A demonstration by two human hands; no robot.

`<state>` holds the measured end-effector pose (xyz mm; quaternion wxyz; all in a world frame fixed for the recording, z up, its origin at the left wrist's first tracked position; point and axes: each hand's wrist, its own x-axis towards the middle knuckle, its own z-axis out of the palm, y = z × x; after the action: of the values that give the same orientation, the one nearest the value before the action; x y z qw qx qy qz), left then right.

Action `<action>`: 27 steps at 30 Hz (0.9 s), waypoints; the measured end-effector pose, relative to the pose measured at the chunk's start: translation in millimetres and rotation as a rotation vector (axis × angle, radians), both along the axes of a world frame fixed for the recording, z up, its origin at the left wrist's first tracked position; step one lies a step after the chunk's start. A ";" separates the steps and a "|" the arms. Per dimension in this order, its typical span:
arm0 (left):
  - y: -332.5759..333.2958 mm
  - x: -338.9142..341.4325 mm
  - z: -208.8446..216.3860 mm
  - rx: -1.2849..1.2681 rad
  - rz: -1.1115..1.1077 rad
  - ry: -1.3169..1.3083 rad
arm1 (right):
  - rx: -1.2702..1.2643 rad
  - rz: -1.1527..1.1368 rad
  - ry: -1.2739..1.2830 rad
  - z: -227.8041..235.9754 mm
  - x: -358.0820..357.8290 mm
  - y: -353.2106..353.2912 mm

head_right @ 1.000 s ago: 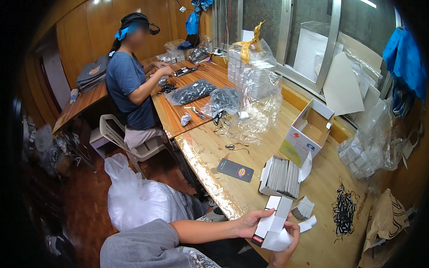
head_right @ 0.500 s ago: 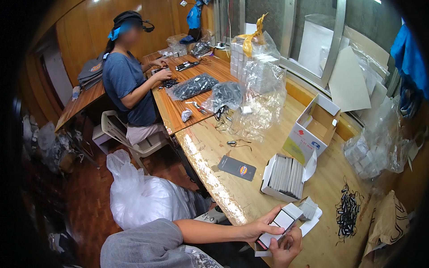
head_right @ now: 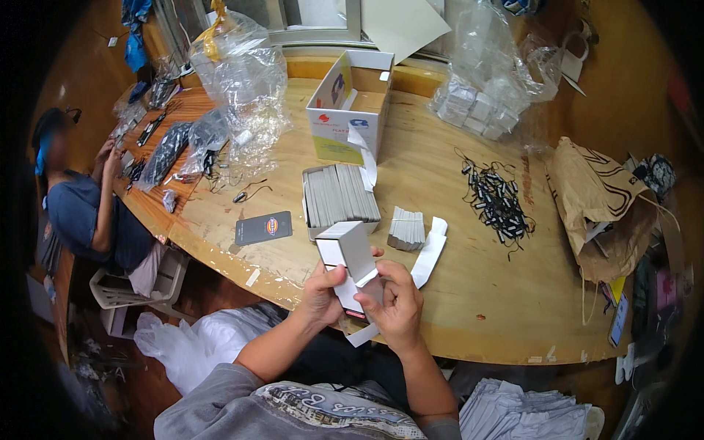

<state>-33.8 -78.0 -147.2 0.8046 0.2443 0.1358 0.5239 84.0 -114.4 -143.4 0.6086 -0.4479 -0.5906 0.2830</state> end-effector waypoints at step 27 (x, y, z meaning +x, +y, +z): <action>-0.2 -47.3 8.3 0.021 0.084 -0.180 | -0.017 -0.128 -0.056 -5.2 7.3 -14.1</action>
<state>-81.1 -78.3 -138.9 0.7883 0.1987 0.0676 0.5784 91.3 -128.5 -148.6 0.6049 -0.4975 -0.5753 0.2359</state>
